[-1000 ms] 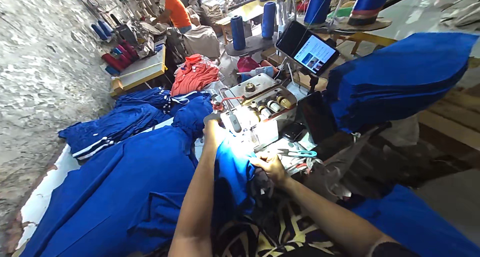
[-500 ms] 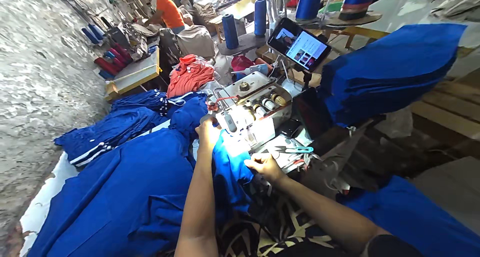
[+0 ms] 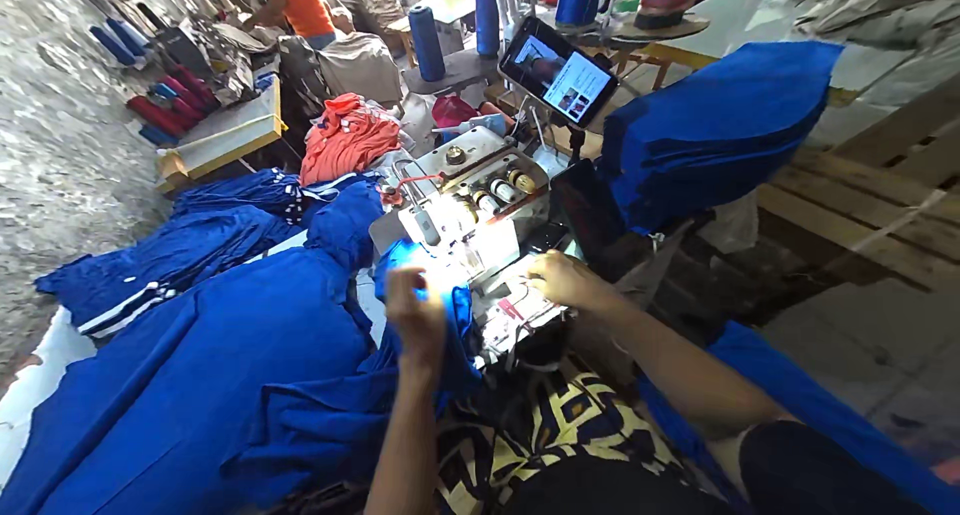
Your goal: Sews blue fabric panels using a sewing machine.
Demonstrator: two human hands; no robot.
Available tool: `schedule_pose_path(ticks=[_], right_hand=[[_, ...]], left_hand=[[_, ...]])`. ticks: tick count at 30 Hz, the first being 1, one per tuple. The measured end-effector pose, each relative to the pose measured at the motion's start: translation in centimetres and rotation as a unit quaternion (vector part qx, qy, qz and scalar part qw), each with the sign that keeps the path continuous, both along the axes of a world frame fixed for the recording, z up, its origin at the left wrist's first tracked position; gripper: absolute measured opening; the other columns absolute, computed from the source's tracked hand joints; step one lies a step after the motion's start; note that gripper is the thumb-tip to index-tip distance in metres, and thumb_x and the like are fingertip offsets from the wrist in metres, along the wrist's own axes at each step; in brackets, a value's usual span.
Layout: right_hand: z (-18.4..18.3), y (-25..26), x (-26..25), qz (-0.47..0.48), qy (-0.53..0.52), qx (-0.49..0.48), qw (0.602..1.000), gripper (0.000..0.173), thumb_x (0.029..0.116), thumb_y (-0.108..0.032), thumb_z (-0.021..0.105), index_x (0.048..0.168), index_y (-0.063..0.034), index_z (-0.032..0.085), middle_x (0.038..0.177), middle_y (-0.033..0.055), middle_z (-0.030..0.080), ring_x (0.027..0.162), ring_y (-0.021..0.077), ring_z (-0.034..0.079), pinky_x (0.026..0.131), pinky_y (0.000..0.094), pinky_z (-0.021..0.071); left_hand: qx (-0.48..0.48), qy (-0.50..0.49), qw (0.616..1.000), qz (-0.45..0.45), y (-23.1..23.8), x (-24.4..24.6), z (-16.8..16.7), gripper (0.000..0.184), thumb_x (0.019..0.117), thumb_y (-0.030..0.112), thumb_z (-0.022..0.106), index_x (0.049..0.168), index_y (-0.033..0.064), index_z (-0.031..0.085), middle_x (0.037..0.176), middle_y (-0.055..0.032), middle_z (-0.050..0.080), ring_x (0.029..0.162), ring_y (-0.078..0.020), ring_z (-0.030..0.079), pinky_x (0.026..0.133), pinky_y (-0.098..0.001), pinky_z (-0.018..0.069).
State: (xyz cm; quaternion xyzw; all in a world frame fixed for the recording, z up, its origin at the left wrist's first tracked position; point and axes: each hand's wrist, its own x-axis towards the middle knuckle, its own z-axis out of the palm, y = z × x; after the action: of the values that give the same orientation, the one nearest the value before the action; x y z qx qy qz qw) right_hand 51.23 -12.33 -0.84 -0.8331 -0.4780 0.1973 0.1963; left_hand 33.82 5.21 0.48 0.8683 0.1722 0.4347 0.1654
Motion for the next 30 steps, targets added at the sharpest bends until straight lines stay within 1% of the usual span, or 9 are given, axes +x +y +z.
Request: schedule_pose_path(ticks=[4,9,13,16,20,23,25,27,30], right_hand=[[-1.4,-1.4,-0.3,-0.055,-0.056,-0.1,0.992,0.035,0.0989,-0.003,0.057,0.132,0.0056,0.062,0.134,0.0286,0.06,0.133,0.0475,0.049,0.106,0.059,0.0409],[-3.7,-3.5,-0.5,-0.099,-0.09,0.132,0.982,0.024,0.0966,0.004,0.054,0.111,0.0091,0.073,0.109,0.0285,0.071,0.111,0.0465,0.065,0.099,0.0574,0.0489],[-3.5,-5.2,-0.8,-0.233,-0.066,0.319,0.916,0.019,0.0959,0.002,0.059,0.108,0.0099,0.072,0.101,0.0281,0.072,0.095,0.0414,0.072,0.088,0.0544,0.0555],[-2.4,-6.5,0.1,-0.282,0.023,0.245,0.927,0.038,0.0959,-0.007,0.069,0.127,0.0125,0.059,0.117,0.0323,0.064,0.108,0.043,0.065,0.097,0.0548,0.0497],[-2.8,-6.8,1.5,-0.292,-0.004,0.177,0.94,0.035,0.0977,-0.009,0.067,0.126,0.0103,0.062,0.118,0.0306,0.066,0.108,0.0443,0.065,0.096,0.0582,0.0491],[-1.8,-7.2,2.0,-0.315,-0.001,0.123,0.941,0.055,0.0944,-0.013,0.072,0.142,0.0057,0.05,0.13,0.0336,0.059,0.121,0.0502,0.059,0.102,0.0633,0.045],[-1.2,-7.5,1.9,-0.323,0.0,0.188,0.928,0.057,0.0945,-0.02,0.075,0.141,0.0036,0.052,0.118,0.0323,0.065,0.108,0.0476,0.064,0.095,0.0614,0.0491],[-0.7,-7.0,2.4,-0.298,-0.071,0.327,0.894,0.042,0.0971,-0.019,0.07,0.128,0.0077,0.059,0.092,0.0256,0.067,0.077,0.0361,0.065,0.073,0.0517,0.0535],[2.9,-5.8,5.6,-0.231,-0.187,0.43,0.852,0.028,0.1038,-0.006,0.052,0.124,0.0096,0.063,0.11,0.0273,0.069,0.09,0.0348,0.07,0.082,0.0465,0.0571]], left_hand=[[-0.082,0.111,0.977,-0.162,-6.1,-0.6,-3.4,0.01,0.0862,-0.003,0.066,0.094,-0.0084,0.07,0.086,-0.0179,0.071,0.075,-0.0226,0.071,0.073,-0.0342,0.0601],[-0.142,0.352,0.918,-0.117,-7.7,-0.6,-4.9,0.046,0.0927,0.025,0.073,0.121,-0.0097,0.063,0.113,-0.0276,0.067,0.109,-0.0442,0.065,0.095,-0.0584,0.0494],[-0.161,0.248,0.94,-0.17,-7.0,0.4,-7.9,0.039,0.0881,0.011,0.074,0.115,-0.0145,0.064,0.108,-0.0296,0.068,0.106,-0.0449,0.065,0.096,-0.0554,0.051],[-0.223,0.207,0.93,-0.205,-6.9,0.1,-7.6,0.032,0.0872,-0.002,0.07,0.114,-0.0164,0.062,0.107,-0.0285,0.069,0.103,-0.0389,0.067,0.096,-0.0494,0.0522],[-0.266,0.142,0.933,-0.197,-6.6,-1.0,-7.2,0.02,0.0873,-0.002,0.066,0.105,-0.0108,0.064,0.096,-0.0173,0.068,0.085,-0.0149,0.066,0.08,-0.0275,0.0549],[-0.24,0.146,0.943,-0.178,-6.3,-2.9,-6.7,0.019,0.0846,0.001,0.071,0.101,-0.0084,0.069,0.095,-0.0178,0.069,0.083,-0.0173,0.067,0.078,-0.0296,0.0558],[-0.257,0.188,0.934,-0.16,-6.0,-4.4,-6.4,0.02,0.0853,0.005,0.074,0.101,-0.0057,0.07,0.094,-0.0155,0.07,0.077,-0.0162,0.066,0.073,-0.0306,0.0559],[-0.279,0.219,0.923,-0.151,-5.8,-5.3,-6.4,0.018,0.0868,0.007,0.074,0.101,-0.0036,0.071,0.091,-0.0128,0.07,0.071,-0.0125,0.064,0.07,-0.0283,0.0555],[-0.25,0.219,0.929,-0.161,-5.2,-5.7,-6.8,0.017,0.0868,0.006,0.074,0.101,-0.0036,0.073,0.093,-0.0136,0.072,0.075,-0.0144,0.067,0.072,-0.0293,0.0566]])
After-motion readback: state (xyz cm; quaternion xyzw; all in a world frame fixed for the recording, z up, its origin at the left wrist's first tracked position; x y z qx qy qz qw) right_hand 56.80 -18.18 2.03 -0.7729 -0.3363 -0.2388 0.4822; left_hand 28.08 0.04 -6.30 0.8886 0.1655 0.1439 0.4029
